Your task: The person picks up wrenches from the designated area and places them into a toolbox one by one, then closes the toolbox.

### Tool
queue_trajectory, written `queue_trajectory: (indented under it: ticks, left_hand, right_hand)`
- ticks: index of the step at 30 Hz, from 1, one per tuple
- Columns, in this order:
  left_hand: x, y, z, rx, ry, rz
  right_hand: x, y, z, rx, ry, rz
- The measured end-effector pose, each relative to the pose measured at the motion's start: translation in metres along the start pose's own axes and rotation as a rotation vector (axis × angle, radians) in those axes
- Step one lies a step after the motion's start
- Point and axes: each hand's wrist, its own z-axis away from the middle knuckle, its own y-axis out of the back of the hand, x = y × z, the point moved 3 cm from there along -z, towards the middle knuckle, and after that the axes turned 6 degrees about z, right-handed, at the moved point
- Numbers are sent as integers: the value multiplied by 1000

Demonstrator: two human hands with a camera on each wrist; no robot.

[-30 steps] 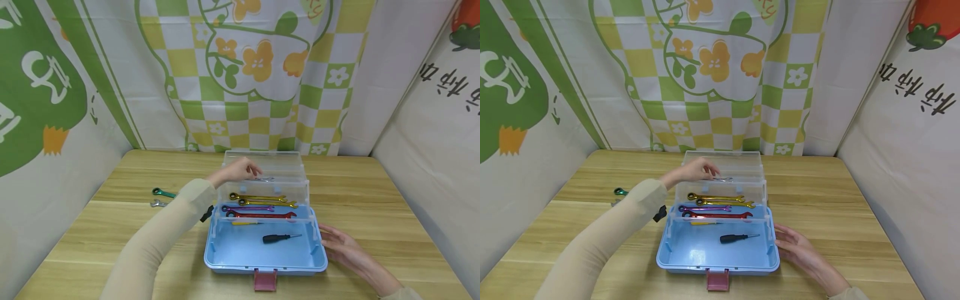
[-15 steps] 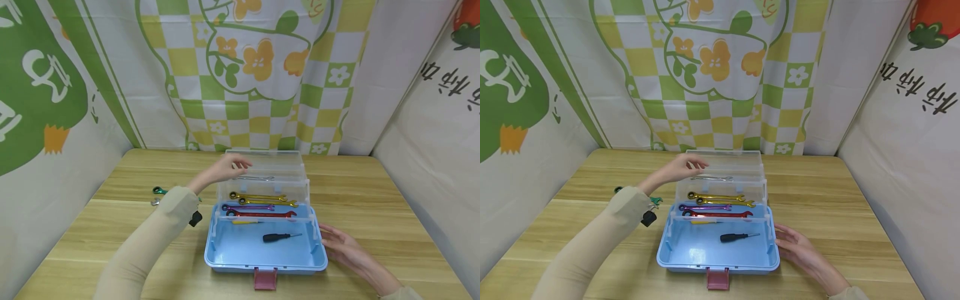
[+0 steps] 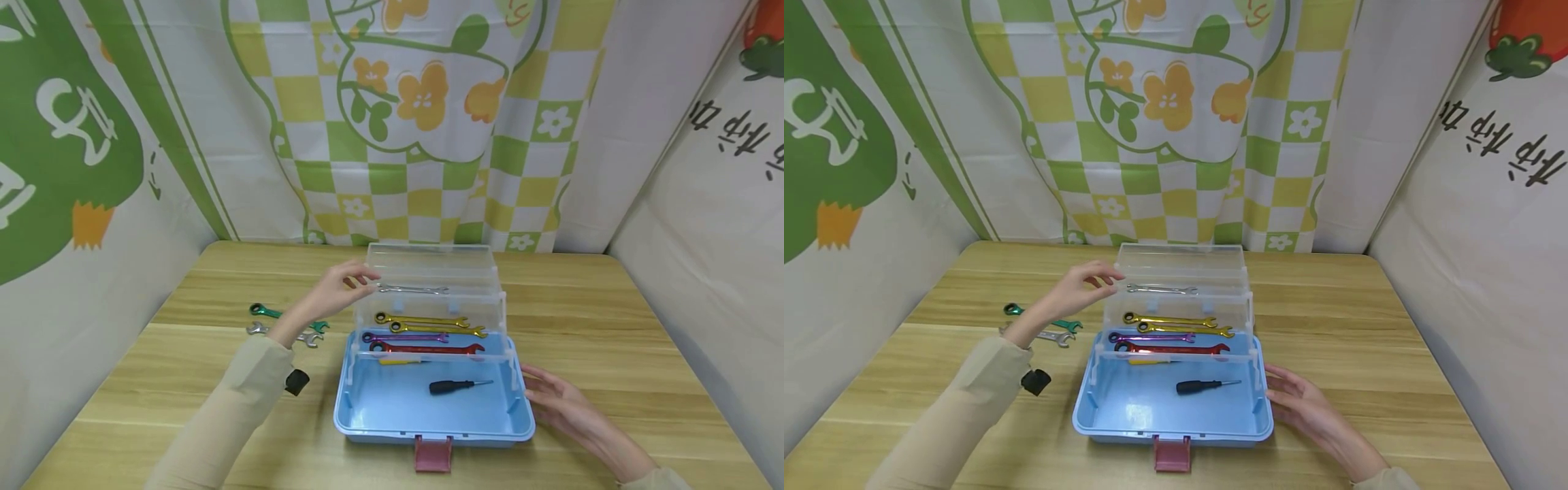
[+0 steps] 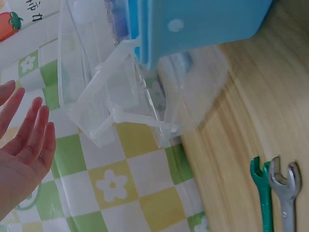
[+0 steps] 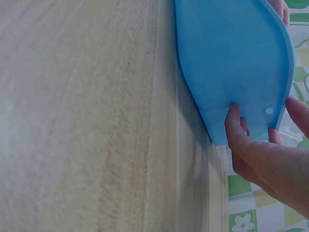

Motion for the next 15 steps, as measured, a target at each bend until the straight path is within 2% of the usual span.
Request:
queue_trajectory:
  ticks: [7, 15]
  left_hand:
    - [-14, 9, 21, 110, 22, 8]
    - [-32, 21, 45, 155, 70, 0]
  right_hand:
    - [0, 0, 0, 11, -6, 4]
    - [0, 1, 0, 5, 6, 1]
